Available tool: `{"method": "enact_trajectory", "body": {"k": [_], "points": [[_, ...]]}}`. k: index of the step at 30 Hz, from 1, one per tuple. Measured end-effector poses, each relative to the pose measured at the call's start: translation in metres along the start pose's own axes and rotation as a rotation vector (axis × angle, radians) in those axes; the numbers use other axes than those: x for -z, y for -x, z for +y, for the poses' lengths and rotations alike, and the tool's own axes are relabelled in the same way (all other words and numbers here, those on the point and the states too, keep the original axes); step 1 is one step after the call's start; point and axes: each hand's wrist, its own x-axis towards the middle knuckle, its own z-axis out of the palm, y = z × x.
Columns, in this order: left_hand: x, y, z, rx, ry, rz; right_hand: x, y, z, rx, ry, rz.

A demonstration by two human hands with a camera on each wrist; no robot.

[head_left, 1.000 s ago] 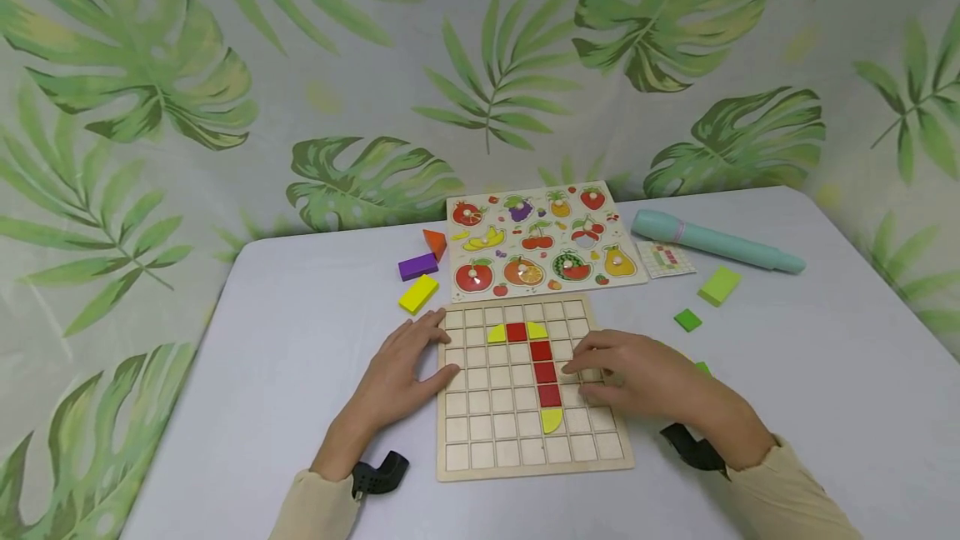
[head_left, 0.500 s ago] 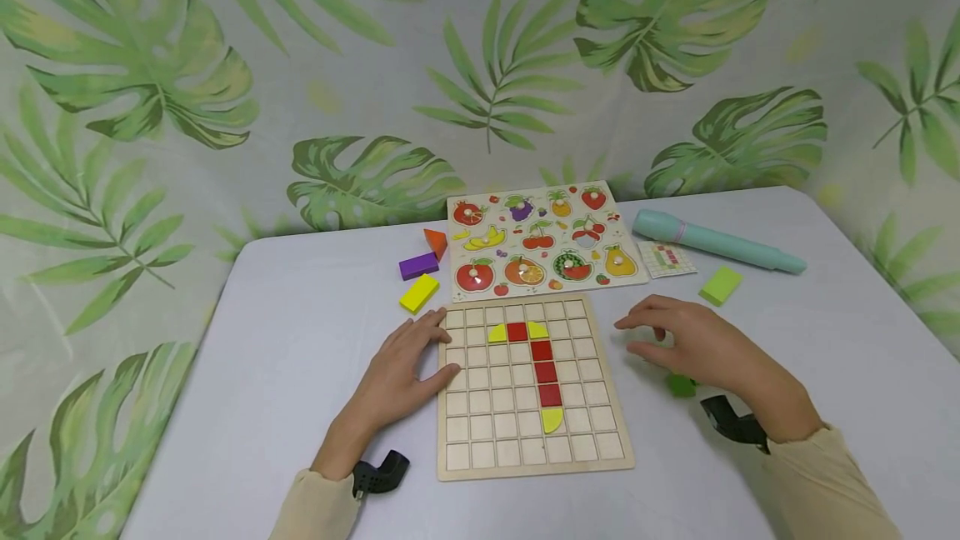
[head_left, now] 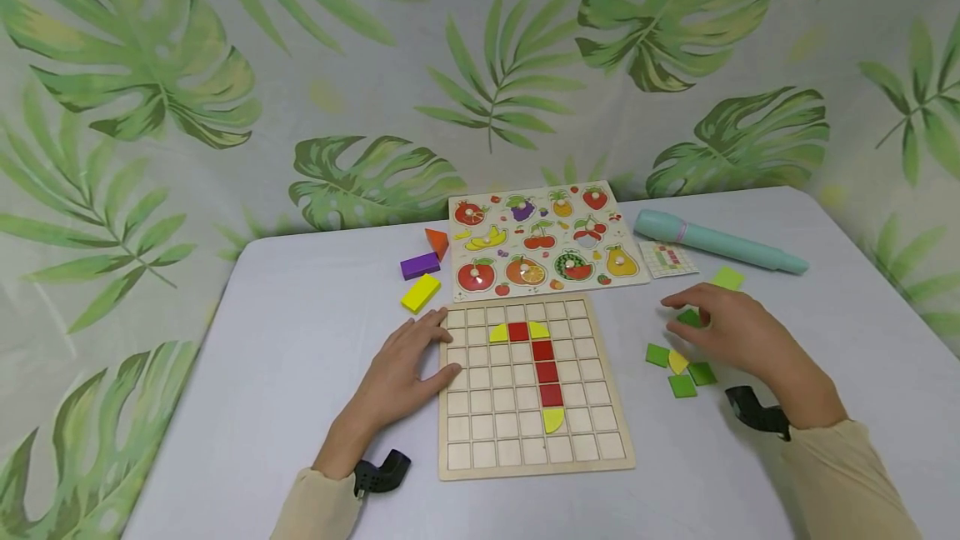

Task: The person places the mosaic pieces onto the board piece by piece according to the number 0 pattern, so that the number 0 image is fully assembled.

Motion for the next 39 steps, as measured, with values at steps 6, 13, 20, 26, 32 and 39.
{"method": "enact_trajectory", "body": {"k": [6,13,20,26,32,39], "points": [[0.000,0.000,0.000,-0.001,-0.001,0.005,0.001,-0.002,0.012,-0.067,0.006,-0.023],[-0.001,-0.001,-0.001,-0.016,0.000,0.010,0.000,-0.001,0.027,-0.082,-0.004,-0.049],[0.000,-0.001,-0.001,-0.019,0.000,0.014,-0.001,-0.001,0.031,-0.071,0.006,-0.060],[0.000,0.000,-0.001,-0.014,-0.001,0.011,0.000,0.000,0.033,-0.057,0.020,-0.073],[0.000,0.000,0.000,-0.011,0.002,0.007,-0.001,0.000,0.026,-0.039,0.002,-0.066],[0.000,-0.001,0.000,-0.013,0.000,0.008,-0.003,-0.001,0.010,-0.008,-0.034,-0.038]]}}
